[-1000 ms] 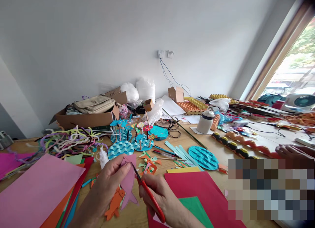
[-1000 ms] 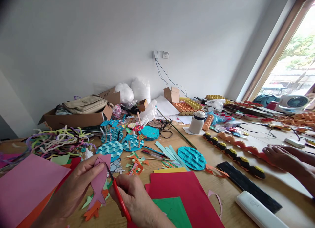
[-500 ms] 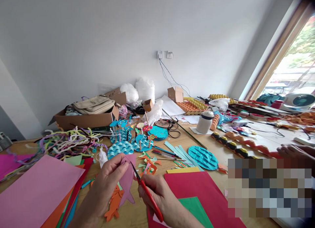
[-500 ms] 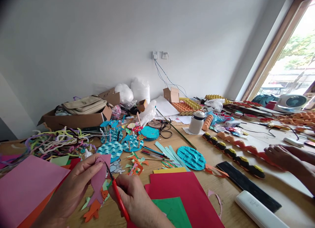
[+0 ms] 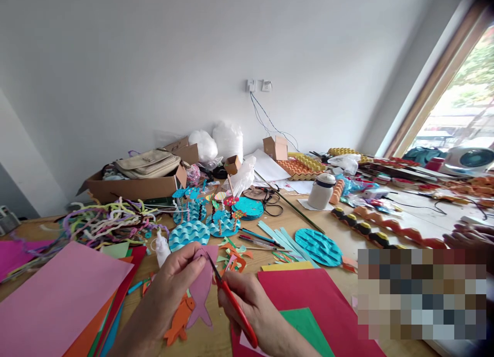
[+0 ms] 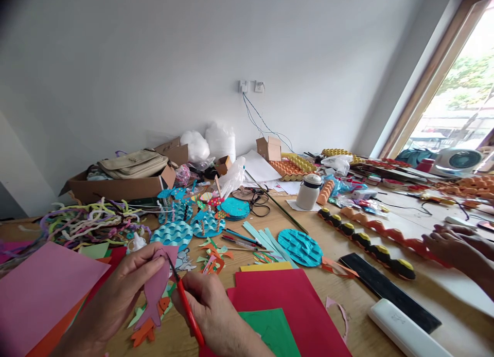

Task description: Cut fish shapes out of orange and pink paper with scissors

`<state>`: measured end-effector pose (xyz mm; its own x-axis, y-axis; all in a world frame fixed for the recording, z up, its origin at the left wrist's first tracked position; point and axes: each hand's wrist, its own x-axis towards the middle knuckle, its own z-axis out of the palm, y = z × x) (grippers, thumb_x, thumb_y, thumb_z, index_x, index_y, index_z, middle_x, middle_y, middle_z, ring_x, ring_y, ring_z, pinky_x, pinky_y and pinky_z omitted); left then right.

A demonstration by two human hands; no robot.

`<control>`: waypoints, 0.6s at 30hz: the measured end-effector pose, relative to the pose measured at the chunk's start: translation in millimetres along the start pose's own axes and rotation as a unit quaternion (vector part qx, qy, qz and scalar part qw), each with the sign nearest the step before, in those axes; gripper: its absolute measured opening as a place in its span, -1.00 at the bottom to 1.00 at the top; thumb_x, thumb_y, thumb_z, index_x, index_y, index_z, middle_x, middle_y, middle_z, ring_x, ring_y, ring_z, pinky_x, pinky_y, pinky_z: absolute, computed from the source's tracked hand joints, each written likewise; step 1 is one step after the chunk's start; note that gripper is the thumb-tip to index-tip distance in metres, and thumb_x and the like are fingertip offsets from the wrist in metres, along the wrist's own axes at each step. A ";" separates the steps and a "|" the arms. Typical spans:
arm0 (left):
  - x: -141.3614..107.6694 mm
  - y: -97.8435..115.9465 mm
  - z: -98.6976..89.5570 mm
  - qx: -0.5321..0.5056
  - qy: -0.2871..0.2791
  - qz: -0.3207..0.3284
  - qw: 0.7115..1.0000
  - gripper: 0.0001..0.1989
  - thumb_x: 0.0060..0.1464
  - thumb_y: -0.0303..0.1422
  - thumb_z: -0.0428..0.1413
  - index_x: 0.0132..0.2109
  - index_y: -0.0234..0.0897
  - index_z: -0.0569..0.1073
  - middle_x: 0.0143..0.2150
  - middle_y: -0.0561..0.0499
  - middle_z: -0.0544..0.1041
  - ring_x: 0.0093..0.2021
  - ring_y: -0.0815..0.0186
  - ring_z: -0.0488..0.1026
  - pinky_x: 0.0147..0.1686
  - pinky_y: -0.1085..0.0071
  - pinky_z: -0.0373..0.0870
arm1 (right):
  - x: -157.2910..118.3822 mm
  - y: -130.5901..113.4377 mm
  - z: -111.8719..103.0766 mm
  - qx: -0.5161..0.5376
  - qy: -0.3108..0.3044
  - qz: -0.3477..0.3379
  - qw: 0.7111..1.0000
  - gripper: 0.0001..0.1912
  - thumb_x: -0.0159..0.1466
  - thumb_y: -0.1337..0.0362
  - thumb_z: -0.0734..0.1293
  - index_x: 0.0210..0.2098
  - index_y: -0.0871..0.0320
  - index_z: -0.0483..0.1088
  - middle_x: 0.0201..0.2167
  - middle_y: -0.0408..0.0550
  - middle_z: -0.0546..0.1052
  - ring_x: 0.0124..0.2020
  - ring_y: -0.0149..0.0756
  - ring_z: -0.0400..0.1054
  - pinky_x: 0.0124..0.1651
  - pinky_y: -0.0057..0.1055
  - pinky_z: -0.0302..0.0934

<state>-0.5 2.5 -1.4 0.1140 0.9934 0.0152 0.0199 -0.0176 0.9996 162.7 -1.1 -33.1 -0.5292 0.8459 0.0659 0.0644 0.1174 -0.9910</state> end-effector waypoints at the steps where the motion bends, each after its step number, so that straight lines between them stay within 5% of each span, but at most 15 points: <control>1: 0.0 0.3 0.2 0.001 0.002 0.000 1.000 -0.78 0.02 -0.19 0.08 -0.46 -0.23 0.35 -0.54 0.16 0.23 -0.51 0.37 0.11 -0.49 0.48 0.09 | 0.0 -1.1 -0.1 -0.008 0.000 -0.002 1.000 -0.69 0.28 0.23 0.18 -0.56 0.14 0.07 -0.64 -0.31 0.05 -0.60 -0.52 -0.10 -0.58 -0.55 -0.17; 12: -0.7 0.7 0.9 -0.022 0.022 -0.004 0.999 -0.79 0.00 -0.21 0.11 -0.46 -0.23 0.34 -0.53 0.16 0.21 -0.48 0.37 0.09 -0.46 0.48 0.12 | 0.2 -1.7 2.2 -0.070 0.029 -0.052 0.996 -0.61 0.31 0.14 0.18 -0.58 0.13 0.00 -0.61 -0.30 0.00 -0.56 -0.48 -0.17 -0.57 -0.51 -0.21; 18: -2.0 -0.7 0.0 0.017 0.003 0.001 1.000 -0.79 0.05 -0.21 0.05 -0.44 -0.24 0.35 -0.53 0.16 0.20 -0.47 0.37 0.08 -0.47 0.47 0.09 | 0.4 -1.6 0.0 -0.079 0.000 -0.025 0.997 -0.63 0.32 0.11 0.15 -0.55 0.14 0.09 -0.63 -0.28 0.06 -0.58 -0.48 -0.08 -0.54 -0.50 -0.16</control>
<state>-0.8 0.6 -2.2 0.1076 0.9940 0.0184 0.0543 -0.0243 0.9982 162.5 -1.0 -31.4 -0.5350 0.8371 0.1140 0.1700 0.2388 -0.9561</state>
